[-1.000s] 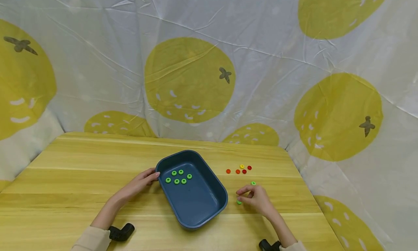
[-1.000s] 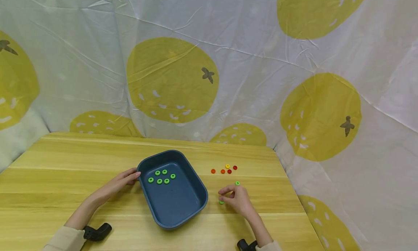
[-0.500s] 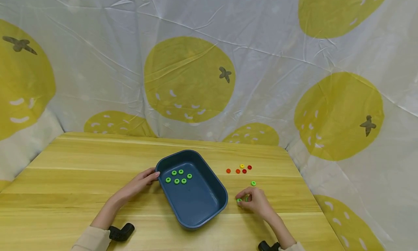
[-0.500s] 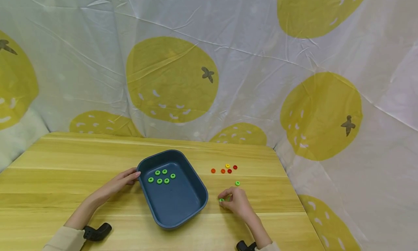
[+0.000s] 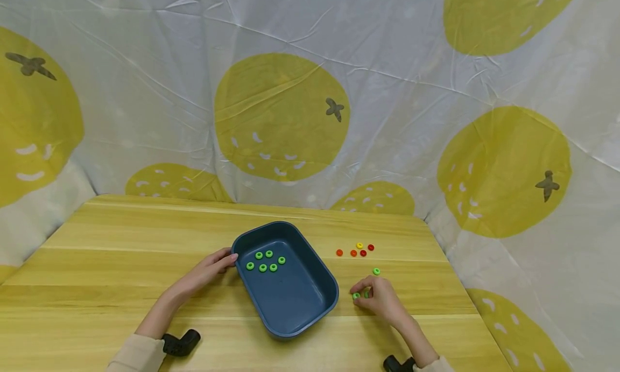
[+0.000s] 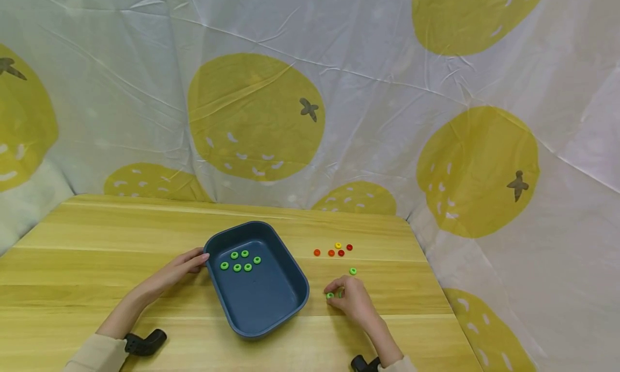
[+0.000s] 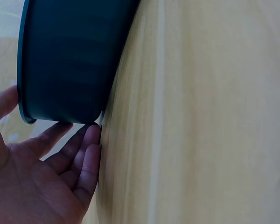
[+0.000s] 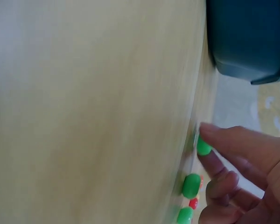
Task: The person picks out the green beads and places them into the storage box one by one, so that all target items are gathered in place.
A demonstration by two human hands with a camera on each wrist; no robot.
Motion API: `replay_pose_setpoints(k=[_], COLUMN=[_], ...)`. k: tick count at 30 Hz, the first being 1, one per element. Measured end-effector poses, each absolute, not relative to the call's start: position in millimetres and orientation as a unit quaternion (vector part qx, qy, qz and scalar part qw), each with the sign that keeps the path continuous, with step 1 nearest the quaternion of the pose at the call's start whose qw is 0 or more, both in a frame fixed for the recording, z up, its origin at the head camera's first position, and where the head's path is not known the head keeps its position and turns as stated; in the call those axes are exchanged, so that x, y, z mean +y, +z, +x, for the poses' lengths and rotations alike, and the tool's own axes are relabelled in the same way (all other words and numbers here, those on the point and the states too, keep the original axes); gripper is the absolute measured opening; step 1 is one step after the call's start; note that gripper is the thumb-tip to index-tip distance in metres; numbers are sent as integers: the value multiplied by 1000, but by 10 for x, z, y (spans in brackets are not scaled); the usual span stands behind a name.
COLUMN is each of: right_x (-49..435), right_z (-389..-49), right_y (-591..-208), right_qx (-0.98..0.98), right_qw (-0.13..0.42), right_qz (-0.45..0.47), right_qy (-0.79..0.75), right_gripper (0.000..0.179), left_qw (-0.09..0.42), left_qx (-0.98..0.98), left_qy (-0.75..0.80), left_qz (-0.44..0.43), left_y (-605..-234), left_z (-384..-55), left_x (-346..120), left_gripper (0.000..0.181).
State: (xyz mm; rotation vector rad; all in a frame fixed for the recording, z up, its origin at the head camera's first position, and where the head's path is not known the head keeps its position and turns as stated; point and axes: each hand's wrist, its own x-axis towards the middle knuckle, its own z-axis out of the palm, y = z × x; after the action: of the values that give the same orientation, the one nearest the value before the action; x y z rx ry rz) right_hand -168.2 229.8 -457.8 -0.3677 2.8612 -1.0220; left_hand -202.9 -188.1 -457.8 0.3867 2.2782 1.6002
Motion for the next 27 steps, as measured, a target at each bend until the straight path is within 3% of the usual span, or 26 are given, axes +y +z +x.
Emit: replay_pose_setpoints(k=[27], right_x=[2215], right_z=[-1951], right_y=[-4010], right_qx=[909], right_qw=[-17], right_qz=[-144], right_qy=[-392], right_gripper=[15], left_qw=[158], left_qx=[800], left_qy=[561], left_qz=[145], left_y=[-4609], left_z=[-2040], left_x=[-1884], left_gripper=[58])
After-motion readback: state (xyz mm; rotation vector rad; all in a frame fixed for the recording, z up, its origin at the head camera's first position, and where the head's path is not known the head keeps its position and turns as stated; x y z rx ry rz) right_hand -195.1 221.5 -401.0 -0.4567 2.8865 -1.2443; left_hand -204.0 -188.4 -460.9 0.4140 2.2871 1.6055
